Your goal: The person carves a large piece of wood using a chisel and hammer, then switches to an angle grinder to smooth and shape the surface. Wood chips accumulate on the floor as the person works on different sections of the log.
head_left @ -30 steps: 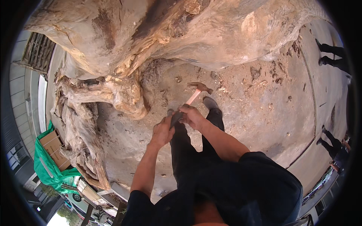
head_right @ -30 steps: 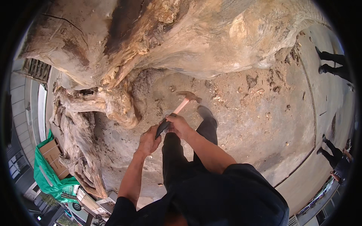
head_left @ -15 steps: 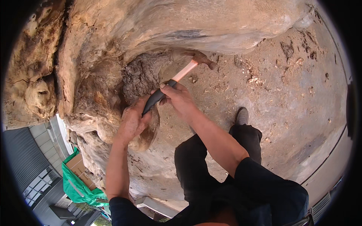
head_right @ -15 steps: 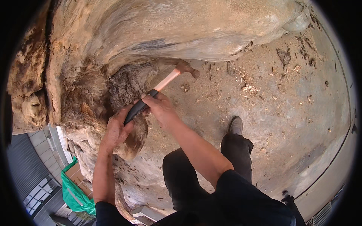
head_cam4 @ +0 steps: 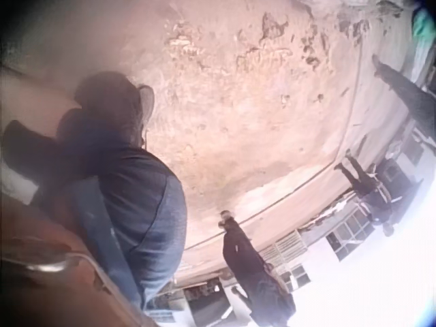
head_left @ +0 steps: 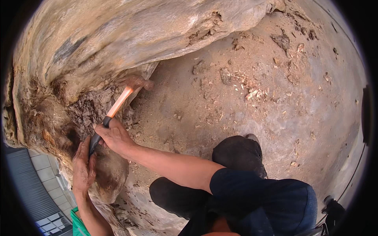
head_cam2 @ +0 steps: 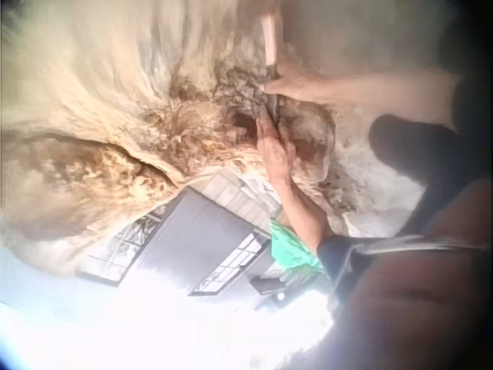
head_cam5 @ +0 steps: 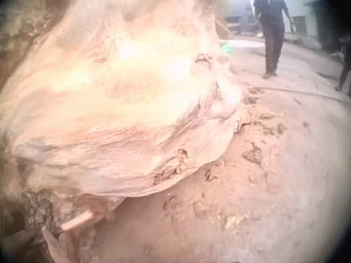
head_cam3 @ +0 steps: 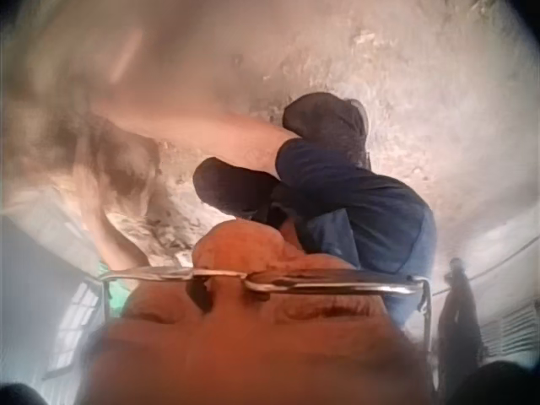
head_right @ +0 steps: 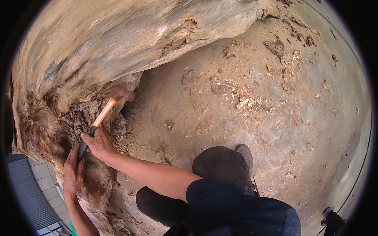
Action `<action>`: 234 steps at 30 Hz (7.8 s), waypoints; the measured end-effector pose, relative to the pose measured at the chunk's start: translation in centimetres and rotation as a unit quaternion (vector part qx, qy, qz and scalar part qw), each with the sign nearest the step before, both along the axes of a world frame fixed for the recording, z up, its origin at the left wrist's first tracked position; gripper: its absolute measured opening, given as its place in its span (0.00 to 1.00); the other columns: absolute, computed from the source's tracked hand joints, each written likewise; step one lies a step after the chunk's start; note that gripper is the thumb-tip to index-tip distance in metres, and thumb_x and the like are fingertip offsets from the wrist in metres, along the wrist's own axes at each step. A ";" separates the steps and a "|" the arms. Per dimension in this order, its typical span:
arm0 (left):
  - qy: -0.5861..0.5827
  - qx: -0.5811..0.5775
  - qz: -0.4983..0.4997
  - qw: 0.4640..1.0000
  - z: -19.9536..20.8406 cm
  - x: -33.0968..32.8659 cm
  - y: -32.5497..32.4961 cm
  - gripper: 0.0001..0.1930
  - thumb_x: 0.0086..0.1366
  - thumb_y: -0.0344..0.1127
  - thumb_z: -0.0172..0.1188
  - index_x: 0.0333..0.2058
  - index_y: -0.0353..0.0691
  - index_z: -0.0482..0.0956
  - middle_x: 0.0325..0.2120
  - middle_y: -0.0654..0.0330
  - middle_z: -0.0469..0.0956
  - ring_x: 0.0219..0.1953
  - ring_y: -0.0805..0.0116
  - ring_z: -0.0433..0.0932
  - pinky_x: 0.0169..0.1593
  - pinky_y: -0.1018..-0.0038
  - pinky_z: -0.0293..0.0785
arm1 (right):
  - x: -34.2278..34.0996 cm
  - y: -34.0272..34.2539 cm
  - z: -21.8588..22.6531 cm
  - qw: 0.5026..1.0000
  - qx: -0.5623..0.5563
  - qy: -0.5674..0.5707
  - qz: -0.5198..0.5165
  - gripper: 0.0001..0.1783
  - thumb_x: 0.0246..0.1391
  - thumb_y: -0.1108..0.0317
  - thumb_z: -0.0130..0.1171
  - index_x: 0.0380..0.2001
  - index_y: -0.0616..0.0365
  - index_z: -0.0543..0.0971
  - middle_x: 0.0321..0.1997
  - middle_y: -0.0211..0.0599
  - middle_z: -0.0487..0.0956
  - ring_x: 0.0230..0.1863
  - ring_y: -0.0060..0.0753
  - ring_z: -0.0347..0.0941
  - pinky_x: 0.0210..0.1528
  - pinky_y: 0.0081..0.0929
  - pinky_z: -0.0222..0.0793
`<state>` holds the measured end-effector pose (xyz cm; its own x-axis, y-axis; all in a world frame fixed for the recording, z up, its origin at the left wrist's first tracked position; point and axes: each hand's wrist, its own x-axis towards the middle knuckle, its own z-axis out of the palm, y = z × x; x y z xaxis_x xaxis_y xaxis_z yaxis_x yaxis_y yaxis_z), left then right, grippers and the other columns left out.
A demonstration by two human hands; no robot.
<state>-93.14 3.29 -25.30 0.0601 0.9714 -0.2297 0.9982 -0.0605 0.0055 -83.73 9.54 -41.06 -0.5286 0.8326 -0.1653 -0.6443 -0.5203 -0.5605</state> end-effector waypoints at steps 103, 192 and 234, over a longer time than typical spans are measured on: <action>0.122 0.044 -0.078 0.989 3.1 1.3 -1.2 0.24 0.69 0.32 0.63 0.63 0.37 0.76 0.32 0.49 0.75 0.31 0.44 0.79 0.35 0.54 0.74 | -0.9 -2.1 0.9 0.973 -0.114 0.198 0.038 0.17 0.74 0.57 0.55 0.39 0.62 0.74 0.30 0.41 0.82 0.26 0.31 0.81 0.27 0.27 0.78; -0.346 0.290 -0.144 0.880 -0.4 14.1 -3.2 0.08 0.68 0.31 0.67 0.30 0.35 0.79 0.22 0.57 0.79 0.22 0.59 0.79 0.29 0.63 0.80 | 0.6 4.7 -10.0 0.918 0.211 -0.327 -0.078 0.13 0.58 0.70 0.63 0.45 0.62 0.76 0.37 0.53 0.84 0.38 0.45 0.83 0.44 0.34 0.75; 0.014 0.614 0.109 0.782 -3.7 -4.4 -19.3 0.19 0.80 0.35 0.50 0.62 0.29 0.72 0.60 0.42 0.75 0.61 0.49 0.78 0.65 0.58 0.73 | 2.5 4.7 -2.3 0.574 0.672 -0.445 0.143 0.15 0.50 0.75 0.67 0.43 0.52 0.88 0.28 0.53 0.83 0.28 0.50 0.81 0.33 0.42 0.73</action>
